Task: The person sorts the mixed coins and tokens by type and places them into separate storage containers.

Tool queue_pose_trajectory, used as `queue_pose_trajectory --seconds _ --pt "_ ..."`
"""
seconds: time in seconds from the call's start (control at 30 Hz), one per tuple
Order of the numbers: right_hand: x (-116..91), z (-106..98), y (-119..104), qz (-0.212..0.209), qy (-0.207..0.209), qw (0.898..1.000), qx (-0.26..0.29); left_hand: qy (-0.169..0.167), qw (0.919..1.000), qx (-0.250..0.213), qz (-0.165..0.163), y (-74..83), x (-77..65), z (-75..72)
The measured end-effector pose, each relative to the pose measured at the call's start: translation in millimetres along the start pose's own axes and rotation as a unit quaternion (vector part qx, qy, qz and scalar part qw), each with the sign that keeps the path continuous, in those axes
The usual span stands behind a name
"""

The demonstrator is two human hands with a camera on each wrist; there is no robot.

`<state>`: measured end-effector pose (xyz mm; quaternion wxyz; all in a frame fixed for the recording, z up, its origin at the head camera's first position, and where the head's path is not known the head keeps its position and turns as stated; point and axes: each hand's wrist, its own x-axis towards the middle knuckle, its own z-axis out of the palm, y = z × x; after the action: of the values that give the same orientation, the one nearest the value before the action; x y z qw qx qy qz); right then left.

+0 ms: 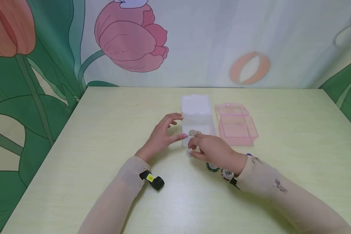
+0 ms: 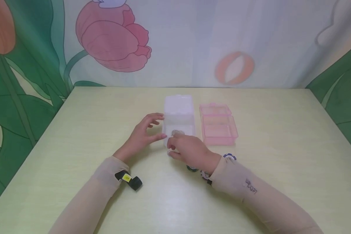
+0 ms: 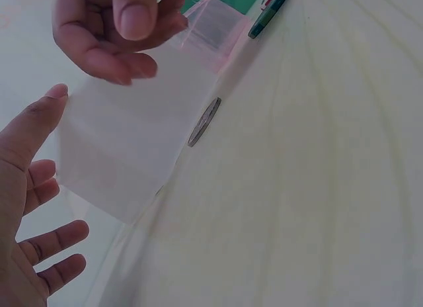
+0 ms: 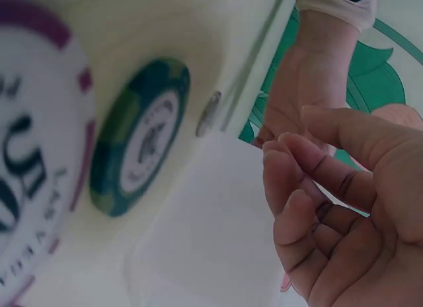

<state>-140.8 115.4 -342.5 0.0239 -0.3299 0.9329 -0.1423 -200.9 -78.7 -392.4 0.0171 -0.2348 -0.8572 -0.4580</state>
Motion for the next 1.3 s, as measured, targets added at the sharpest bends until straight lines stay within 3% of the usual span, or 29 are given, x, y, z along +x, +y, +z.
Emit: queue_pose_trajectory --seconds 0.2,0.53,0.87,1.3 --pt "3 8 -5 -0.005 -0.008 0.998 -0.066 0.001 1.0000 -0.006 0.002 0.6 0.1 -0.6" --pt "10 20 -13 -0.001 0.002 0.984 -0.176 0.003 0.9999 -0.010 0.004 0.9 0.2 0.4" --pt "13 24 -19 0.011 -0.056 0.981 -0.183 0.004 1.0000 -0.007 -0.003 1.7 0.9 -0.4" --pt "9 25 -23 -0.006 -0.046 0.982 -0.181 0.003 0.9999 -0.015 -0.003 0.7 0.4 -0.7"
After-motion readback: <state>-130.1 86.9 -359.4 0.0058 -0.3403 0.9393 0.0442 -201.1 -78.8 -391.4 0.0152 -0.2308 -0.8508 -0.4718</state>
